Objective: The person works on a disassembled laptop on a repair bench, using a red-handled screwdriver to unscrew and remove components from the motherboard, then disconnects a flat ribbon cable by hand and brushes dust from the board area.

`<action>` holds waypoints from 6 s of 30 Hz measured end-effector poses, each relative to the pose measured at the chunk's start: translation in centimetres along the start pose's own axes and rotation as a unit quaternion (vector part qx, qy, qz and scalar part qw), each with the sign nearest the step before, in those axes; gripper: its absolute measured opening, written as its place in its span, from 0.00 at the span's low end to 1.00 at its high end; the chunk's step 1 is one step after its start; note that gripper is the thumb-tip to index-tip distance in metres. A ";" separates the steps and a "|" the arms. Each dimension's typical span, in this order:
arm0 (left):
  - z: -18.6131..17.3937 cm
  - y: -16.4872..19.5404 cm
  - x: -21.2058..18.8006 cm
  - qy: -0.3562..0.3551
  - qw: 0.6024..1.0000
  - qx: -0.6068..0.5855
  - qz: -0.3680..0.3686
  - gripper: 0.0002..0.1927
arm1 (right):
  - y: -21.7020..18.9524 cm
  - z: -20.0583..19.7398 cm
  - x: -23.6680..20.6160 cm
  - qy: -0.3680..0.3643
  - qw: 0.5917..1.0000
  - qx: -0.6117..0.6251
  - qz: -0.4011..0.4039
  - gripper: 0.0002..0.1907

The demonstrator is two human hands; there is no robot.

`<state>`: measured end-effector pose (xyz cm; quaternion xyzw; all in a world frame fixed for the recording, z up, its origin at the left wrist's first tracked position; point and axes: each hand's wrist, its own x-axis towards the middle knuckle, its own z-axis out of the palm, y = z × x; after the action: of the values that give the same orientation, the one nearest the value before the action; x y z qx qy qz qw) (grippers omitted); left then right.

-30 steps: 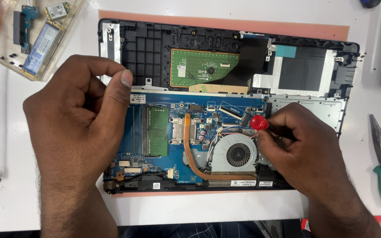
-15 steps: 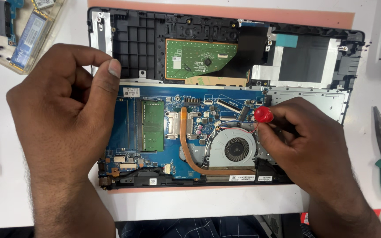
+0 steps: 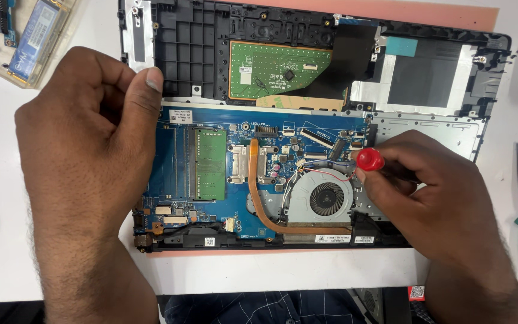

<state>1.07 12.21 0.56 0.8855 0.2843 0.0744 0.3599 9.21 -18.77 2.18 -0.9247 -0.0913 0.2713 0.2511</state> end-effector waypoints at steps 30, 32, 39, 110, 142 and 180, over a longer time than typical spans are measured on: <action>3.6 2.4 -2.9 -0.089 0.936 -0.093 0.327 0.11 | 0.1 0.4 1.6 -0.022 0.955 -0.024 -0.295 0.25; 4.4 2.9 -3.4 -0.125 0.928 -0.090 0.339 0.12 | 0.4 0.4 1.5 -0.006 0.959 -0.040 -0.280 0.24; 6.1 3.4 -3.8 -0.171 0.914 -0.037 0.365 0.08 | 0.4 0.6 1.4 0.029 0.965 -0.044 -0.258 0.19; 7.6 6.4 0.4 -0.176 0.907 0.122 0.362 0.15 | 0.0 1.3 3.3 0.001 0.985 0.057 -0.160 0.08; 6.8 7.1 1.2 -0.229 0.890 0.160 0.360 0.21 | 0.2 1.0 3.3 -0.028 0.966 -0.004 -0.257 0.10; 7.8 6.7 1.1 -0.167 0.891 0.171 0.385 0.20 | 0.5 0.8 3.1 0.009 0.958 -0.042 -0.283 0.12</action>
<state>7.62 4.27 -0.66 0.9728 -0.1349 0.0088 0.1881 11.38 -17.92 -0.10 -0.8731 -0.3587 0.1762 0.2791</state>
